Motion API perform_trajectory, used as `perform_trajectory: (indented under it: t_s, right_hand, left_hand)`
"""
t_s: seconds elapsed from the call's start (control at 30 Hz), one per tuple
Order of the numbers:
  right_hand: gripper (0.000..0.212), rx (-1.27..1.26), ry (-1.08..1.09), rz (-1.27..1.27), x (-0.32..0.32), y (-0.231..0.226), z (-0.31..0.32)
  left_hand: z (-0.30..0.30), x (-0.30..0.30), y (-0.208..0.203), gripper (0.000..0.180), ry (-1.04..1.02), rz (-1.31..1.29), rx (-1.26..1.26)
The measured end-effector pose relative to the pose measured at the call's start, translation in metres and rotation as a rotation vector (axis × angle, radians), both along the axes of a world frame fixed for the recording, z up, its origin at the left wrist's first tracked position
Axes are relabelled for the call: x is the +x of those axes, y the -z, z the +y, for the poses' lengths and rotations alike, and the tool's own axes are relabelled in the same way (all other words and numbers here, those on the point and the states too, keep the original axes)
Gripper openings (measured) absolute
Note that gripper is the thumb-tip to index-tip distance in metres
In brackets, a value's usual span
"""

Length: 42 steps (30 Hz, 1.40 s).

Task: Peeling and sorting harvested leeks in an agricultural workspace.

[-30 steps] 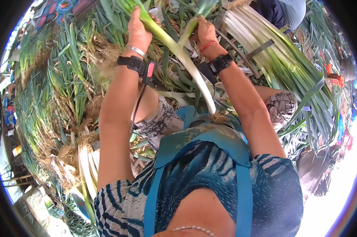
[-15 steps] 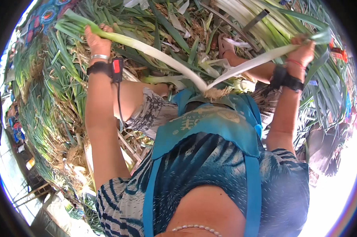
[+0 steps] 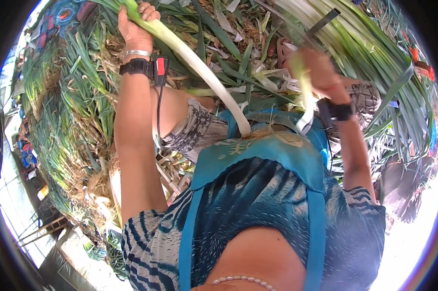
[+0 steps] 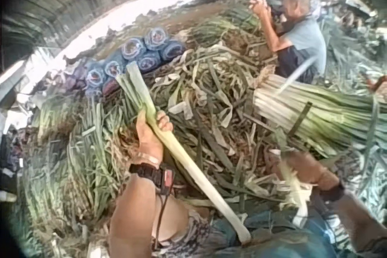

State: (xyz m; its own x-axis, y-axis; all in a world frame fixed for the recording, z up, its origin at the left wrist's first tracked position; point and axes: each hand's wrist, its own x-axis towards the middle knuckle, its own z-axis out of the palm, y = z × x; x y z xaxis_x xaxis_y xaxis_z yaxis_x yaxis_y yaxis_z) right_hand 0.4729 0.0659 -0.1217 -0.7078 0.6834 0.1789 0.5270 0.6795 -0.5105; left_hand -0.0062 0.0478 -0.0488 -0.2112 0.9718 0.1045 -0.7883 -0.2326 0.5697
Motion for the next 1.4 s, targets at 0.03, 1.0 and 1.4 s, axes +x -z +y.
perform_trajectory:
  t_s: [0.03,1.0,1.4]
  right_hand:
    - [0.033,-0.531,0.025,-0.251,-0.039,-0.002,-0.006]
    - [0.039,-0.586,0.042,0.351,-0.185,-0.021,-0.039]
    - [0.012,-0.783,-0.274,0.780,-0.177,-0.021,-0.046]
  left_hand:
    - [0.005,0.010,-0.007,0.032,-0.047,0.016,-0.030]
    - [0.027,0.044,-0.018,0.030,-0.307,0.017,-0.366]
    - [0.028,-0.012,0.029,0.028,-0.378,0.142,-0.268]
